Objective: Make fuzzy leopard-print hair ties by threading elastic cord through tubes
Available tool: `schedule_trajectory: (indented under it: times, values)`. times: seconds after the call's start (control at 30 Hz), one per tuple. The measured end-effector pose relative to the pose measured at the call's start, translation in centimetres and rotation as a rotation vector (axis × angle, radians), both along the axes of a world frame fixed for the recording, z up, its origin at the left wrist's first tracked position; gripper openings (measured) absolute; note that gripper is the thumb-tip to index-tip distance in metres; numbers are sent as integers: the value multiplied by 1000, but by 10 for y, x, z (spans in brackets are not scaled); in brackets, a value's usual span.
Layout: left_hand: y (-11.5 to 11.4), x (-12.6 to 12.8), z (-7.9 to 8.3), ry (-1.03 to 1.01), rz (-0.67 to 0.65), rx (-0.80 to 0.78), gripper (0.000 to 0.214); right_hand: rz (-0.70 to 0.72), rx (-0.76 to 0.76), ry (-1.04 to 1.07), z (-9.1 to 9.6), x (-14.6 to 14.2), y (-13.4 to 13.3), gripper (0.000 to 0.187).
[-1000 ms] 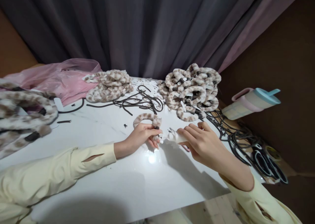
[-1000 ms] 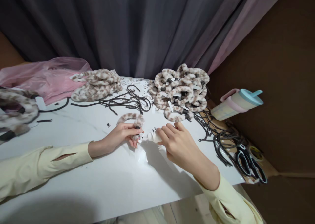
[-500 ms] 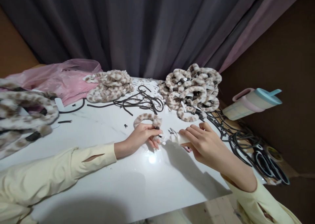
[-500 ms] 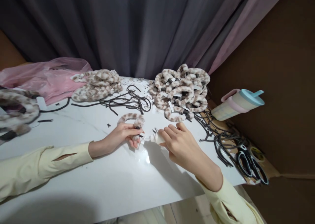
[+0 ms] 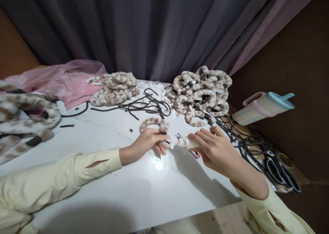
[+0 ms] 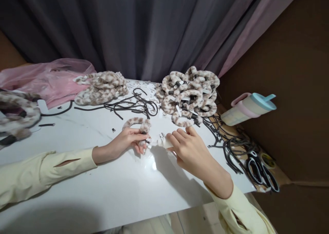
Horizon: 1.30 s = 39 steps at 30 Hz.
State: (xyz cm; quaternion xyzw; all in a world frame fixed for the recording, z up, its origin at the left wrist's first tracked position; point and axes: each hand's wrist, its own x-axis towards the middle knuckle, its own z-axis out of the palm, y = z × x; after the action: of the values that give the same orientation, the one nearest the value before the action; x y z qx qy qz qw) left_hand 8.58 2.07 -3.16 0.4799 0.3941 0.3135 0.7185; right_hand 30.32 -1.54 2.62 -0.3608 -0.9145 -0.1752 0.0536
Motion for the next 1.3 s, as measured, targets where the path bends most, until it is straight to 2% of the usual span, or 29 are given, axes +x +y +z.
schedule_trajectory:
  times: [1.3]
  values:
    - [0,0,1,-12,12,-40,25,4,34,-13,1,-8,0,17]
